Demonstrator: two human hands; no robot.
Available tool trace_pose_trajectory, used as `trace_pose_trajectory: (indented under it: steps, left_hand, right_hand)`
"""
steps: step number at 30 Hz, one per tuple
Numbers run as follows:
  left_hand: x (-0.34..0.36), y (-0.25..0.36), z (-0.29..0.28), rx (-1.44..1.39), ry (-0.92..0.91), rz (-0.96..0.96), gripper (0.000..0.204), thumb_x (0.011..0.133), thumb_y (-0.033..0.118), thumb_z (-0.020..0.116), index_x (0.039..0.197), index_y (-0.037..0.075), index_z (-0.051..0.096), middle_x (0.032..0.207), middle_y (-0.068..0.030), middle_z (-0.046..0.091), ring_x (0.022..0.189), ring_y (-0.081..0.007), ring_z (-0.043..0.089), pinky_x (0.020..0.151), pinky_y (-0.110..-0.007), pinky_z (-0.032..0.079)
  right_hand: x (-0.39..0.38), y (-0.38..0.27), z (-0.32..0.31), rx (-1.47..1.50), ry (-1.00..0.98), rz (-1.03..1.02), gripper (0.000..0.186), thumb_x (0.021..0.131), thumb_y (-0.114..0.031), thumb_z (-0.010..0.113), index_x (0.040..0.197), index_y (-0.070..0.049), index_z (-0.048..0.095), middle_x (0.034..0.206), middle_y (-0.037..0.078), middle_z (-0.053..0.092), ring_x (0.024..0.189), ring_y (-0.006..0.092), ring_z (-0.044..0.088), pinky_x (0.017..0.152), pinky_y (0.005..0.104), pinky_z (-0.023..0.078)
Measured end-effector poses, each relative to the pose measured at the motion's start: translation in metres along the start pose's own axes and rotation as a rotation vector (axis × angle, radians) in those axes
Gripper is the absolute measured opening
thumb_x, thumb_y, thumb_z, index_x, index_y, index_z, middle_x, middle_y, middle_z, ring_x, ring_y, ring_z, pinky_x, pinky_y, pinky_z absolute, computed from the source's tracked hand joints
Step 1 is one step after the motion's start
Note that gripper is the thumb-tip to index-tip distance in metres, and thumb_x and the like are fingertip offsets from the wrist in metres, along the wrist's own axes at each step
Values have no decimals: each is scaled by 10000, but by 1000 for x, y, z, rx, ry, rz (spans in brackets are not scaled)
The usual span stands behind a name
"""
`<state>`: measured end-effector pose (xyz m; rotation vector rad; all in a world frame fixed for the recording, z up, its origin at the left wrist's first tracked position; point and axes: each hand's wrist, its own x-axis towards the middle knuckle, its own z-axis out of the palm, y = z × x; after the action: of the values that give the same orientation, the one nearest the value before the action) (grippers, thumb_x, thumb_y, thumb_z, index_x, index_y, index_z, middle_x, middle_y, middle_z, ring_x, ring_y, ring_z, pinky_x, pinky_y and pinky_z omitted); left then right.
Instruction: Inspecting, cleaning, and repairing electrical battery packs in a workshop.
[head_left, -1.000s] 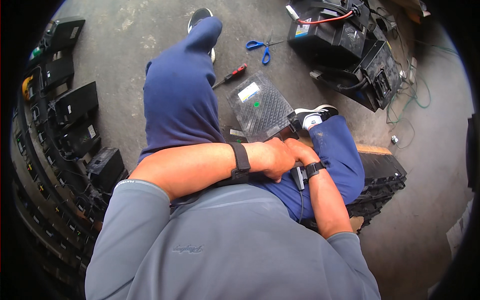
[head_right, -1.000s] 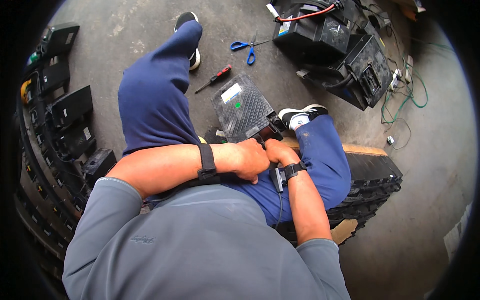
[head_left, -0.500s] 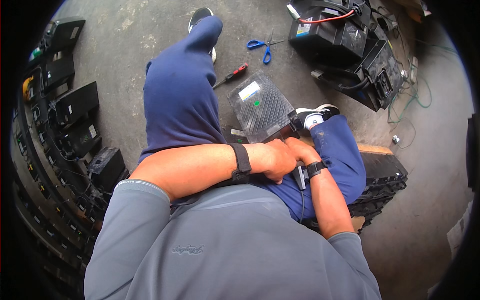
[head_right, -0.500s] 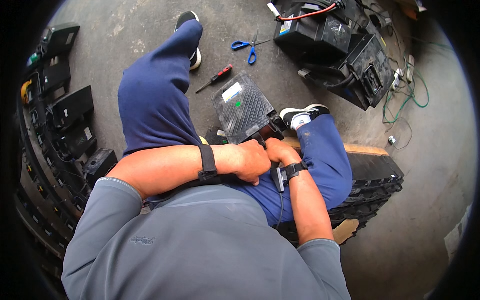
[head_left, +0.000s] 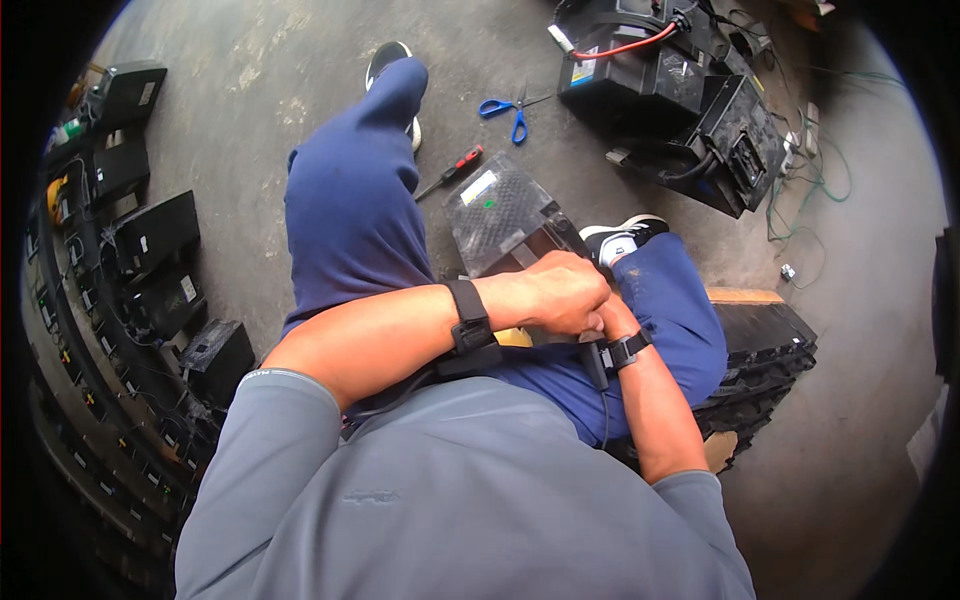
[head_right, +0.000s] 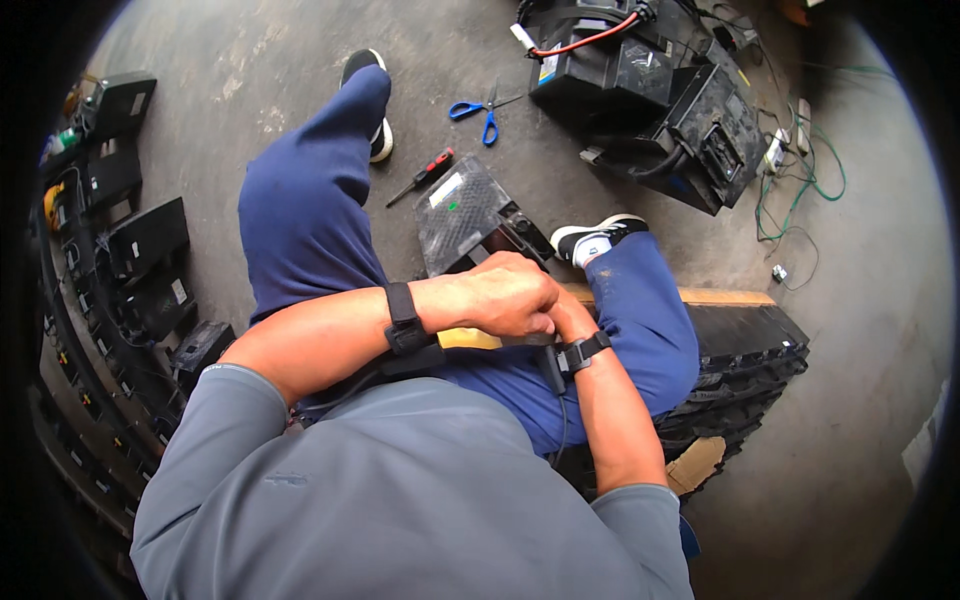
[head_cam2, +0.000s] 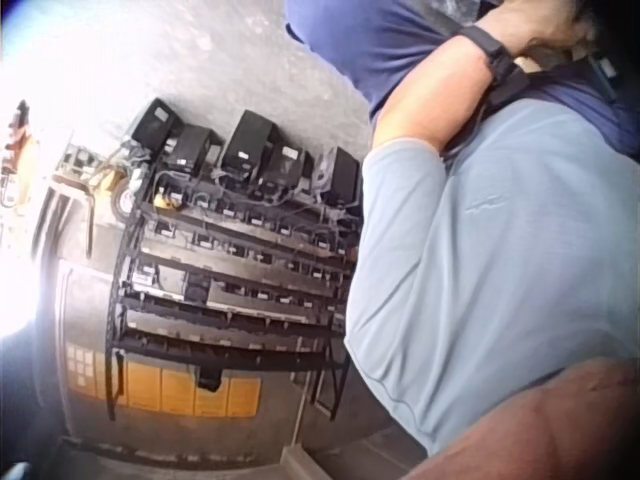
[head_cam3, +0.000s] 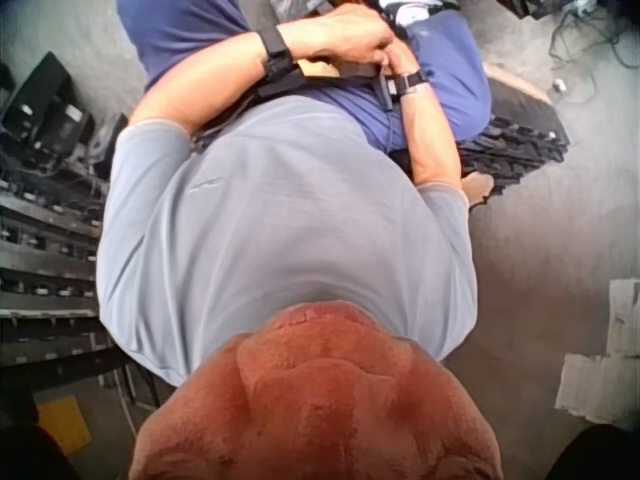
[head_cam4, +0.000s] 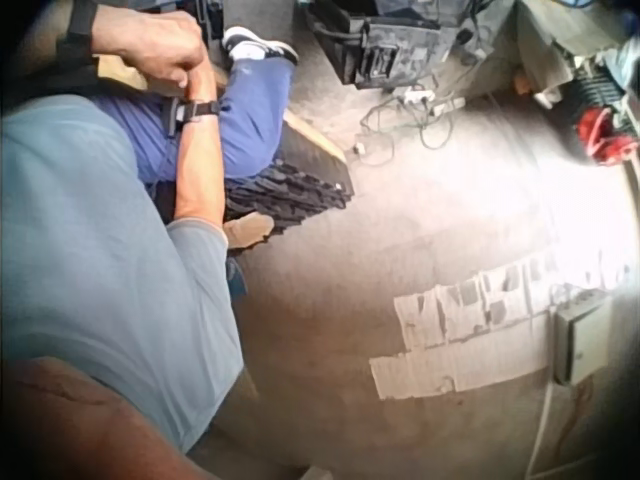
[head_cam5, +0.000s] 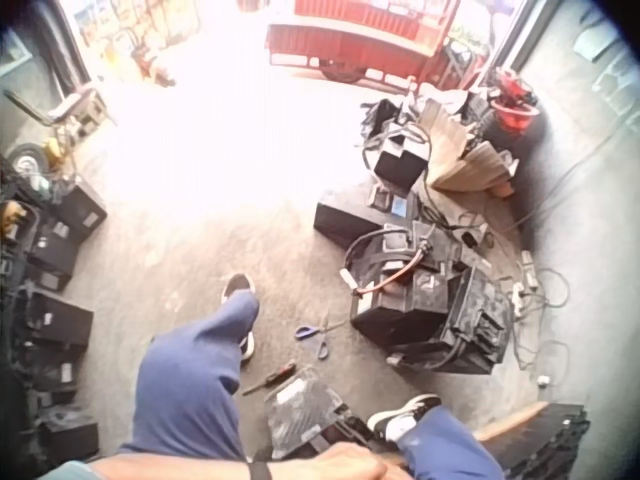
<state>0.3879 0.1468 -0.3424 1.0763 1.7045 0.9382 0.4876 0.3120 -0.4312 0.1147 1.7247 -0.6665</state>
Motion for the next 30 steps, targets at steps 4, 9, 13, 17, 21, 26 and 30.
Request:
trace_pose_trajectory:
  steps: [4,9,13,17,21,26,30]
  left_hand:
    - [-4,-3,-10,-11,249,-13,237,791,283,715,823,48,721,765,-178,684,785,-381,681,703,-463,536]
    - [-10,-5,-19,-254,460,-95,228,817,260,702,835,33,719,777,-181,690,778,-365,691,702,-433,544]
    - [-11,-2,-14,-348,429,-87,200,824,235,692,867,44,732,793,-179,698,793,-354,697,718,-426,547]
    - [-9,-1,-12,-308,431,-55,181,819,212,671,881,57,741,819,-164,709,798,-351,697,733,-418,551]
    - [-9,0,-13,-346,450,-88,210,829,252,696,846,45,731,782,-176,698,774,-353,697,708,-416,553]
    - [-9,0,-15,-378,491,-82,214,827,252,711,833,38,722,769,-180,694,752,-340,701,684,-405,554]
    - [-9,-1,-16,-378,496,-88,212,823,246,712,843,35,719,773,-174,696,759,-338,701,692,-402,551]
  right_hand:
    - [10,-1,-4,121,90,-38,316,820,-197,673,1012,54,672,1008,263,672,958,364,683,814,430,533]
    - [20,-7,-8,353,187,-74,302,834,-193,665,1021,45,666,1011,241,673,956,346,683,818,417,534]
    - [12,-5,-5,662,255,-112,290,846,-189,659,1028,37,662,1014,224,674,954,332,683,822,407,535]
    - [-1,-4,5,1030,299,-205,278,857,-186,652,1034,30,657,1017,206,675,953,318,683,825,398,535]
    - [-3,-7,19,1353,319,-331,267,869,-182,646,1041,22,652,1020,189,676,952,304,683,829,388,536]
    - [4,-14,26,1571,319,-450,253,883,-178,638,1049,13,646,1024,167,677,950,286,683,833,375,537]
    - [7,-19,28,1666,294,-518,241,895,-174,631,1056,5,642,1027,150,677,949,272,682,836,366,538]
